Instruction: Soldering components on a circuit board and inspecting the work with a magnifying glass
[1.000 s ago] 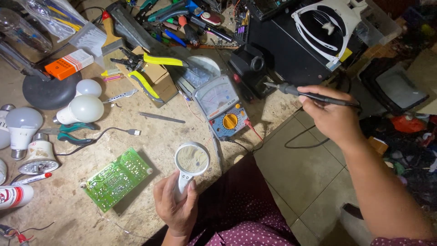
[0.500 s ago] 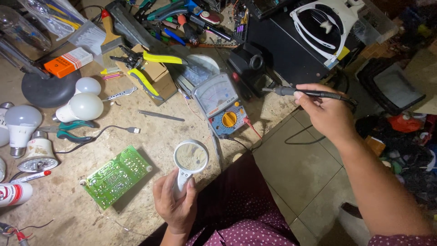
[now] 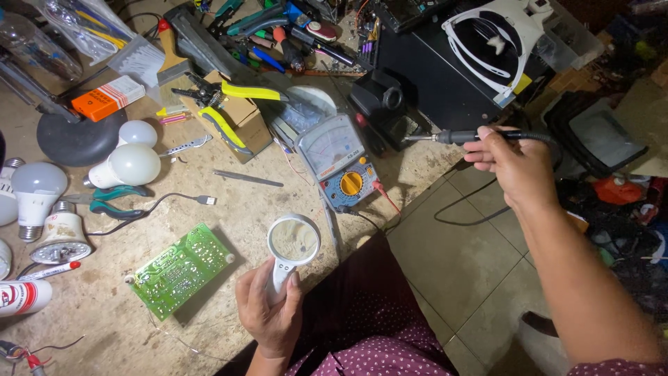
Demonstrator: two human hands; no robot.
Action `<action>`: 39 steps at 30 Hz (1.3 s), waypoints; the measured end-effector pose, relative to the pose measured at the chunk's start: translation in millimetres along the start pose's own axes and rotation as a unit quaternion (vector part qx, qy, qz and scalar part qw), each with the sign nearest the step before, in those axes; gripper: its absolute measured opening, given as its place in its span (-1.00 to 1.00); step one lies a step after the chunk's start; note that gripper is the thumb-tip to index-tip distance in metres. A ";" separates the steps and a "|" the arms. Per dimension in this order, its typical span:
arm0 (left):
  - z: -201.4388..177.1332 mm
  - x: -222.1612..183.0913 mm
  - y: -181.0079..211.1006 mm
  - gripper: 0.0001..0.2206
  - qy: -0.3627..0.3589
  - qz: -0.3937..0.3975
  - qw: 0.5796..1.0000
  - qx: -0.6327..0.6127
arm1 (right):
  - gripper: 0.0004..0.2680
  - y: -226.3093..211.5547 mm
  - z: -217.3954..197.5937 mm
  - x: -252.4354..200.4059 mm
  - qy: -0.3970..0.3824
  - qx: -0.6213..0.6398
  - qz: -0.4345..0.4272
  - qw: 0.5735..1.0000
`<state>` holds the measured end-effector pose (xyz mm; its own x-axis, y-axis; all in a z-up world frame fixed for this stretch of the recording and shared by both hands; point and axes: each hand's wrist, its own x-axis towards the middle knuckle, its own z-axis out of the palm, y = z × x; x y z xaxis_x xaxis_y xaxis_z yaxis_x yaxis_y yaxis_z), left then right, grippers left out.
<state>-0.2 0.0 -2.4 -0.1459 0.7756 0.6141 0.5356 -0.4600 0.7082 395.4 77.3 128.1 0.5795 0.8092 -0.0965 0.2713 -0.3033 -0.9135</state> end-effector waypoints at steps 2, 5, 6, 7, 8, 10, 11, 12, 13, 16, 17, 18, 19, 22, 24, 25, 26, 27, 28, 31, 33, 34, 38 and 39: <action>-0.5 2.2 3.2 -0.58 0.000 -0.002 1.000 -0.002 | -0.83 3.2 -4.6 4.2 0.017 0.003 -0.018 1.000; -1.0 4.5 4.3 -0.61 0.003 -0.001 1.000 -0.004 | -0.85 -2.5 -4.6 1.8 0.027 0.002 -0.054 0.998; -0.5 4.7 4.3 -0.61 0.004 0.004 1.000 -0.006 | -0.84 -5.5 -4.4 -0.6 0.023 -0.003 -0.071 0.997; -0.6 4.6 4.5 -0.61 0.003 0.004 1.000 -0.006 | -0.84 -2.7 -2.8 -0.7 0.023 -0.003 -0.070 0.997; -0.5 4.6 4.8 -0.62 0.002 0.003 1.000 -0.006 | -0.84 0.0 -1.3 -0.7 -0.007 -0.010 -0.097 0.995; -0.2 4.4 5.0 -0.62 0.001 0.003 1.000 -0.007 | -0.83 -6.2 -0.3 -6.9 -0.037 -0.017 -0.123 0.992; -0.2 3.8 5.0 -0.62 0.004 0.000 1.000 -0.006 | -0.84 -15.6 -0.2 -12.8 -0.053 -0.078 -0.117 0.989; -0.3 3.3 4.9 -0.62 0.007 -0.003 1.000 -0.006 | -0.84 -25.0 0.0 -18.9 -0.070 -0.140 -0.111 0.981; -0.5 3.6 5.5 -0.62 0.007 -0.003 1.000 -0.006 | -0.84 -23.5 -2.6 -19.8 -0.070 -0.140 -0.111 0.981; -0.9 3.8 4.9 -0.63 0.004 -0.004 1.000 0.002 | -0.89 -24.5 -8.3 -23.1 -0.085 -0.185 -0.255 0.945; -0.8 2.9 3.3 -0.62 0.005 0.002 1.000 -0.003 | -0.90 -27.7 -9.6 -25.0 -0.086 -0.187 -0.274 0.939; -0.6 1.9 1.8 -0.60 0.006 0.008 1.000 -0.009 | -0.90 -30.7 -11.0 -26.8 -0.087 -0.190 -0.293 0.933; -0.8 2.8 3.0 -0.60 0.007 0.007 1.000 -0.009 | -0.90 -29.3 -8.1 -24.2 -0.087 -0.190 -0.293 0.933; -1.5 3.7 5.6 -0.61 0.005 -0.003 1.000 0.001 | -0.88 -24.1 -2.2 -20.2 -0.106 -0.185 -0.320 0.923; -1.8 3.7 5.4 -0.61 0.005 -0.004 1.000 0.000 | -0.89 -22.6 1.1 -20.3 -0.125 -0.192 -0.323 0.918; -1.8 4.0 5.4 -0.61 0.008 -0.005 1.000 0.001 | -0.89 -26.3 -3.5 -25.3 -0.127 -0.192 -0.325 0.917; -2.0 4.2 5.2 -0.60 0.008 -0.001 1.000 0.000 | -0.87 -29.9 -7.8 -30.5 -0.117 -0.214 -0.322 0.915; -2.5 3.8 5.1 -0.60 0.008 0.002 1.000 0.000 | -0.85 -32.9 -12.5 -36.3 -0.107 -0.236 -0.319 0.912; -2.9 3.4 3.9 -0.60 0.010 0.000 1.000 0.001 | -0.85 -33.6 -15.7 -42.7 -0.109 -0.236 -0.320 0.911; -2.2 2.8 2.2 -0.59 0.006 0.006 1.000 -0.005 | -0.86 -22.9 -29.7 -51.5 -0.058 -0.098 -0.188 0.976; -2.4 2.2 2.5 -0.60 0.005 -0.002 1.000 -0.007 | -0.85 2.1 -41.3 -43.5 -0.041 0.148 -0.044 0.987; -2.4 2.0 2.0 -0.60 0.006 -0.003 1.000 -0.007 | -0.85 7.9 -45.7 -45.2 -0.042 0.147 -0.045 0.987; -1.2 1.1 -0.9 -0.56 0.006 0.011 1.000 -0.018 | -0.85 27.3 -56.6 -50.0 -0.096 0.210 0.003 0.973; -1.2 0.3 -1.7 -0.55 0.008 0.015 1.000 -0.021 | -0.84 31.5 -57.1 -50.6 -0.105 0.235 0.011 0.966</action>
<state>-2.1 0.4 -3.0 -0.1441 0.7546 0.6402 0.5046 -0.5005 0.7035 418.5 -1.9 126.8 0.3984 0.9047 -0.1510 -0.1468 -0.0997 -0.9841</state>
